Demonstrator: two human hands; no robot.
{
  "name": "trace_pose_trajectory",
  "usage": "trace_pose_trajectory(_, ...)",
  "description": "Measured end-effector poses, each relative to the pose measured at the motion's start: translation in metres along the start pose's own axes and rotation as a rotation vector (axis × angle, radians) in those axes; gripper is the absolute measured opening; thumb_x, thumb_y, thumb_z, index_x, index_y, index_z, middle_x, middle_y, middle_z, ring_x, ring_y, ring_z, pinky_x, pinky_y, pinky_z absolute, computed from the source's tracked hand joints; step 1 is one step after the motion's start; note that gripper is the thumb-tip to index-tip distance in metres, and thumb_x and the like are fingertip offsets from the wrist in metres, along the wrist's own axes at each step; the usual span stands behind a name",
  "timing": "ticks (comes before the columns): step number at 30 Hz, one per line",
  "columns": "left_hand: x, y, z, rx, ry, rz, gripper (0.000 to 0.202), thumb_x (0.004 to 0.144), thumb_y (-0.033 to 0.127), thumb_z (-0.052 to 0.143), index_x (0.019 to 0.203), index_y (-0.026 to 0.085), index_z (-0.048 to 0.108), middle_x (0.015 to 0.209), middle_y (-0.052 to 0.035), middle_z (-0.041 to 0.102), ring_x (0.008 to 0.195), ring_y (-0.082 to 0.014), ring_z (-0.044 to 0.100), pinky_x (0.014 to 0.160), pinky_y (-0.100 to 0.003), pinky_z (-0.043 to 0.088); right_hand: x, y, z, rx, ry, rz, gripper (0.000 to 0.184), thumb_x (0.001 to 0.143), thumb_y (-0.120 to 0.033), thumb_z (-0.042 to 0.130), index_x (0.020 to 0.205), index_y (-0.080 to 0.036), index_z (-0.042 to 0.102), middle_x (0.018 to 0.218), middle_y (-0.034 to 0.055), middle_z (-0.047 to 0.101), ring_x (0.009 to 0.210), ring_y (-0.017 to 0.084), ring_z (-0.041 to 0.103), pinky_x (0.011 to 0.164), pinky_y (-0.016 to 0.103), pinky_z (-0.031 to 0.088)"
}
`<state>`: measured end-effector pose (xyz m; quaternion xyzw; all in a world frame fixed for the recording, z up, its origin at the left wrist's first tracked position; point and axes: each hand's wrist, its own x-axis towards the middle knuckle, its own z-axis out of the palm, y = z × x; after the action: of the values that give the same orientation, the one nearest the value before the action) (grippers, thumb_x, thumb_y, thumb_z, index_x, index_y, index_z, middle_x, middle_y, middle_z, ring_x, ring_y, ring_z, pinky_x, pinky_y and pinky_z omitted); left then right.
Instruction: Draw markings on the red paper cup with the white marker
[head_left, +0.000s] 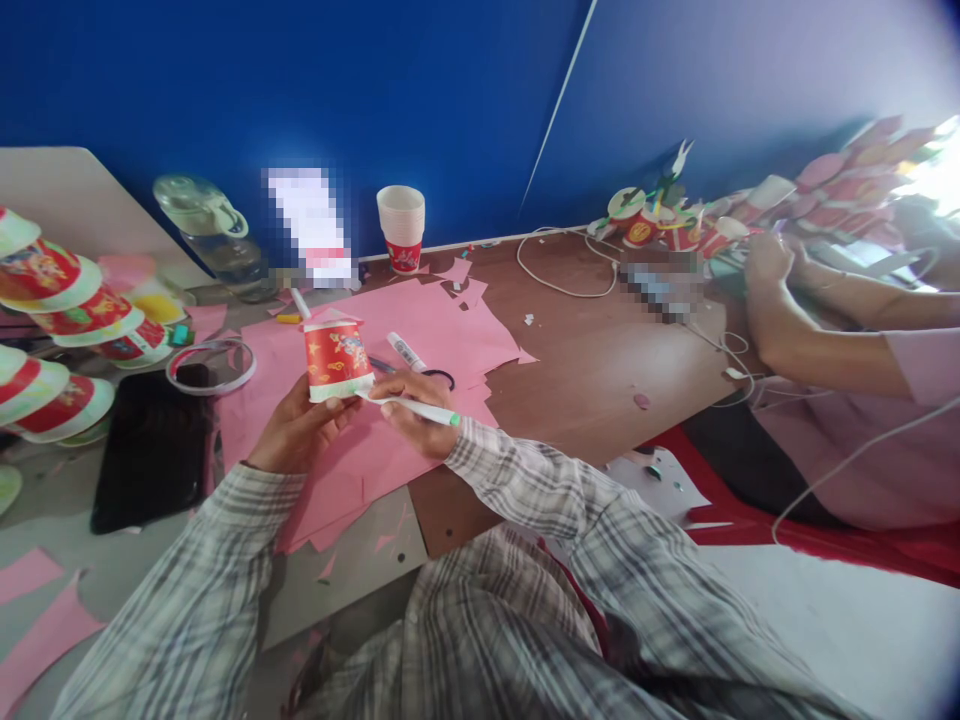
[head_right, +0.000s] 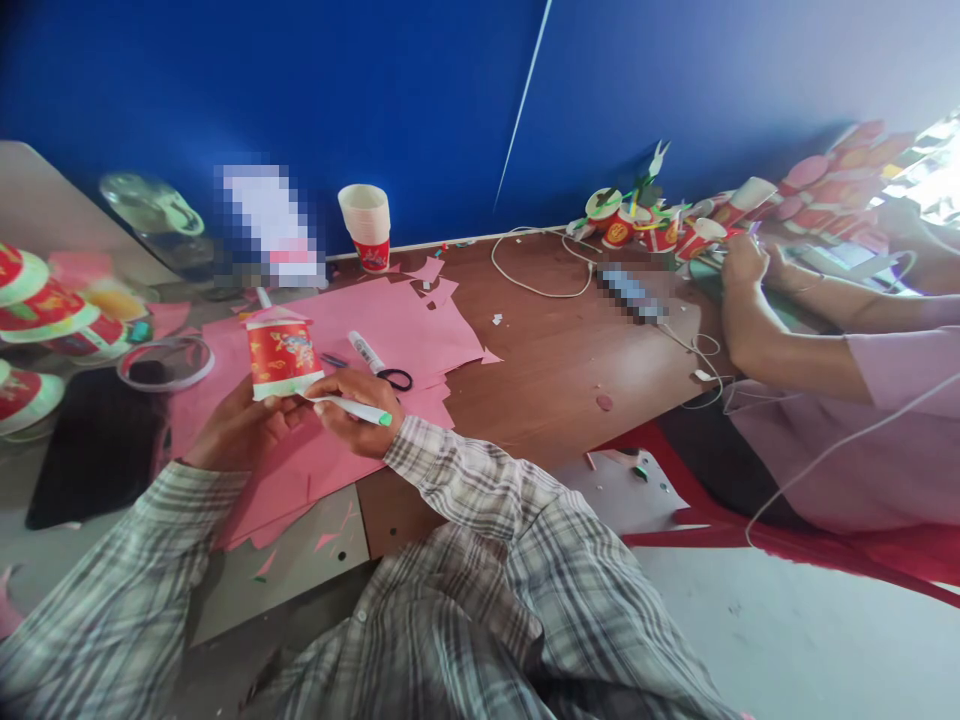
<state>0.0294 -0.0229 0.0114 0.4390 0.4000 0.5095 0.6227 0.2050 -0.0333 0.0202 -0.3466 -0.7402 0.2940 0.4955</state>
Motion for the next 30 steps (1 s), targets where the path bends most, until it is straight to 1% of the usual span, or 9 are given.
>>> trace_pose_trajectory(2, 0.0001, 0.0006, 0.0, -0.001, -0.006, -0.002, 0.041, 0.054, 0.035, 0.067, 0.094, 0.035, 0.057, 0.102, -0.0026, 0.061, 0.102, -0.0372, 0.05, 0.075, -0.057, 0.041, 0.0004, -0.0015, -0.0013, 0.007, 0.018, 0.014, 0.021, 0.083, -0.022, 0.044, 0.09, -0.012, 0.061, 0.086, 0.006, 0.068, 0.074, 0.012, 0.064, 0.069, 0.026, 0.055)
trace_pose_trajectory(5, 0.0005, 0.0004, -0.0004, 0.012, -0.015, 0.003, 0.042, 0.054, 0.036, 0.067, 0.095, 0.035, 0.057, 0.104, -0.0026, 0.061, 0.104, -0.0373, 0.049, 0.074, -0.056, 0.041, 0.0012, -0.0026, -0.0019, 0.029, 0.035, 0.049, 0.022, 0.084, -0.024, 0.044, 0.09, -0.012, 0.06, 0.084, 0.0057, 0.068, 0.068, 0.011, 0.062, 0.064, 0.026, 0.054)
trace_pose_trajectory(8, 0.0005, -0.0005, -0.0003, 0.015, -0.024, 0.009, 0.043, 0.056, 0.037, 0.066, 0.098, 0.035, 0.057, 0.104, -0.0025, 0.061, 0.106, -0.0369, 0.048, 0.076, -0.056, 0.041, 0.0019, -0.0023, -0.0007, 0.037, 0.044, 0.033, 0.023, 0.086, -0.028, 0.045, 0.093, -0.011, 0.059, 0.087, 0.0068, 0.068, 0.074, 0.013, 0.065, 0.069, 0.027, 0.055)
trace_pose_trajectory(11, -0.0004, -0.0006, 0.0012, 0.003, -0.016, 0.012, 0.046, 0.056, 0.034, 0.066, 0.101, 0.035, 0.056, 0.103, -0.0028, 0.061, 0.107, -0.0373, 0.046, 0.079, -0.059, 0.039, 0.002, -0.0012, 0.0013, 0.057, 0.011, 0.022, 0.024, 0.086, -0.029, 0.045, 0.095, -0.011, 0.059, 0.09, 0.008, 0.068, 0.082, 0.014, 0.066, 0.075, 0.027, 0.056)
trace_pose_trajectory(16, -0.0018, 0.0008, 0.004, 0.017, -0.001, 0.017, 0.044, 0.058, 0.029, 0.064, 0.1, 0.036, 0.056, 0.103, -0.0025, 0.061, 0.108, -0.0386, 0.045, 0.08, -0.061, 0.037, 0.0014, 0.0013, 0.004, 0.087, -0.003, 0.003, 0.024, 0.085, -0.027, 0.046, 0.097, -0.012, 0.059, 0.092, 0.0089, 0.067, 0.085, 0.015, 0.066, 0.08, 0.03, 0.056)
trace_pose_trajectory(19, -0.0014, 0.0006, 0.0032, 0.005, -0.002, 0.015, 0.046, 0.057, 0.03, 0.065, 0.101, 0.036, 0.056, 0.102, -0.0024, 0.062, 0.107, -0.0385, 0.046, 0.08, -0.061, 0.037, 0.0012, 0.0016, 0.0041, 0.091, -0.002, 0.019, 0.022, 0.084, -0.025, 0.047, 0.097, -0.013, 0.06, 0.092, 0.0076, 0.067, 0.086, 0.014, 0.065, 0.081, 0.029, 0.055)
trace_pose_trajectory(22, -0.0002, -0.0006, 0.0007, -0.002, -0.008, 0.003, 0.044, 0.057, 0.032, 0.066, 0.1, 0.035, 0.056, 0.102, -0.0027, 0.062, 0.106, -0.0373, 0.047, 0.079, -0.058, 0.039, 0.001, 0.0005, 0.0026, 0.077, -0.003, 0.032, 0.021, 0.083, -0.024, 0.046, 0.095, -0.012, 0.06, 0.09, 0.0067, 0.067, 0.084, 0.013, 0.065, 0.079, 0.028, 0.055)
trace_pose_trajectory(25, 0.0008, -0.0018, -0.0015, 0.005, -0.009, 0.002, 0.042, 0.056, 0.034, 0.066, 0.097, 0.034, 0.056, 0.103, -0.0033, 0.061, 0.103, -0.0362, 0.05, 0.076, -0.056, 0.041, 0.0007, -0.0008, 0.0003, 0.052, 0.006, 0.032, 0.021, 0.083, -0.024, 0.045, 0.091, -0.012, 0.061, 0.088, 0.0061, 0.067, 0.077, 0.012, 0.064, 0.074, 0.028, 0.055)
trace_pose_trajectory(30, 0.0006, -0.0015, -0.0019, 0.013, -0.004, 0.004, 0.041, 0.055, 0.036, 0.067, 0.094, 0.034, 0.057, 0.101, -0.0033, 0.062, 0.101, -0.0355, 0.051, 0.074, -0.054, 0.042, 0.001, -0.0023, -0.0011, 0.04, 0.082, 0.085, 0.021, 0.083, -0.025, 0.044, 0.089, -0.012, 0.059, 0.08, 0.0053, 0.064, 0.068, 0.011, 0.059, 0.067, 0.027, 0.053)
